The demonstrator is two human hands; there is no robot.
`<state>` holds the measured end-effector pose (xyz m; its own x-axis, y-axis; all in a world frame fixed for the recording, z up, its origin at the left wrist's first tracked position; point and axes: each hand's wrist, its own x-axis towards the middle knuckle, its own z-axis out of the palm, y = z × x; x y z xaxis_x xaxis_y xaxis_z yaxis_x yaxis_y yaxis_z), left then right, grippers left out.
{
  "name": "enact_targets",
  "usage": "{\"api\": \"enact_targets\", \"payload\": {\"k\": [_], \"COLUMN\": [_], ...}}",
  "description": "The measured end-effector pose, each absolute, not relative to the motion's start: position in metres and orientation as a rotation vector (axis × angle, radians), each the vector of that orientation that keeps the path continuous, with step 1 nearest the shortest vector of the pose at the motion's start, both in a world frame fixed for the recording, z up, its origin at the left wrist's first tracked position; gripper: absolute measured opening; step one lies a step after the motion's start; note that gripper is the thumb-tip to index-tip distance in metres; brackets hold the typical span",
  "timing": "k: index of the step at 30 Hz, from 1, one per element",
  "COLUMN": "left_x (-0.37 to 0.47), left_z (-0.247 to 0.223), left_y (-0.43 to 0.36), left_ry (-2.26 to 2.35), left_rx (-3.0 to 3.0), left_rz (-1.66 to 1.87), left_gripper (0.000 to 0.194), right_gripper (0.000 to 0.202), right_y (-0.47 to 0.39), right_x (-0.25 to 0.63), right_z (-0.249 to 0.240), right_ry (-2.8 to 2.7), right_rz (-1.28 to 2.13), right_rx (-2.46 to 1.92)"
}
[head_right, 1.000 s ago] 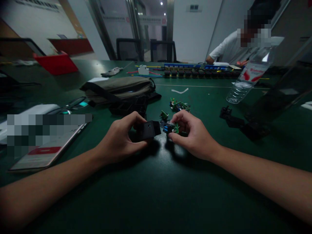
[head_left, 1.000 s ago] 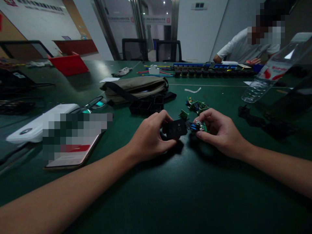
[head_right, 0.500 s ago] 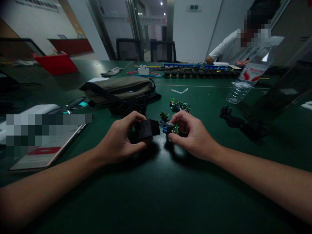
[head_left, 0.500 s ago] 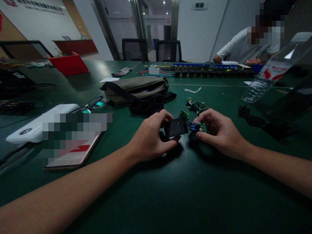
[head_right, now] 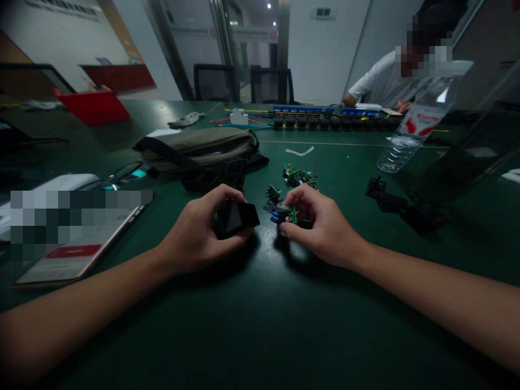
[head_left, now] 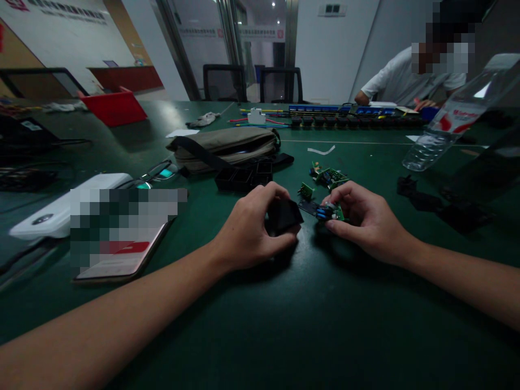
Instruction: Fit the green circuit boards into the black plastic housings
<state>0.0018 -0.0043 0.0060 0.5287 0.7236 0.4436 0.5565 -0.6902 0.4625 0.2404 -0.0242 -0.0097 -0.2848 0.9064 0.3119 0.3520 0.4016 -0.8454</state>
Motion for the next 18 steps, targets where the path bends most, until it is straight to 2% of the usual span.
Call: {"api": "enact_targets", "payload": {"k": [8,18], "left_x": [0.0010,0.0020], "left_z": [0.0043,0.0060], "left_y": [-0.0024,-0.0044], "left_ry": [1.033,1.038], "left_rx": [2.545,2.514], "left_rz": [0.939,0.886], "left_gripper": [0.030,0.034], "right_gripper": [0.026,0.026], "right_y": [-0.0245,-0.0252], "right_x": [0.2412,0.2419], "right_z": [-0.0090,-0.0089], "right_ry": [-1.829,-1.840], "right_rz": [0.845,0.833], "right_rx": [-1.076,-1.089]}}
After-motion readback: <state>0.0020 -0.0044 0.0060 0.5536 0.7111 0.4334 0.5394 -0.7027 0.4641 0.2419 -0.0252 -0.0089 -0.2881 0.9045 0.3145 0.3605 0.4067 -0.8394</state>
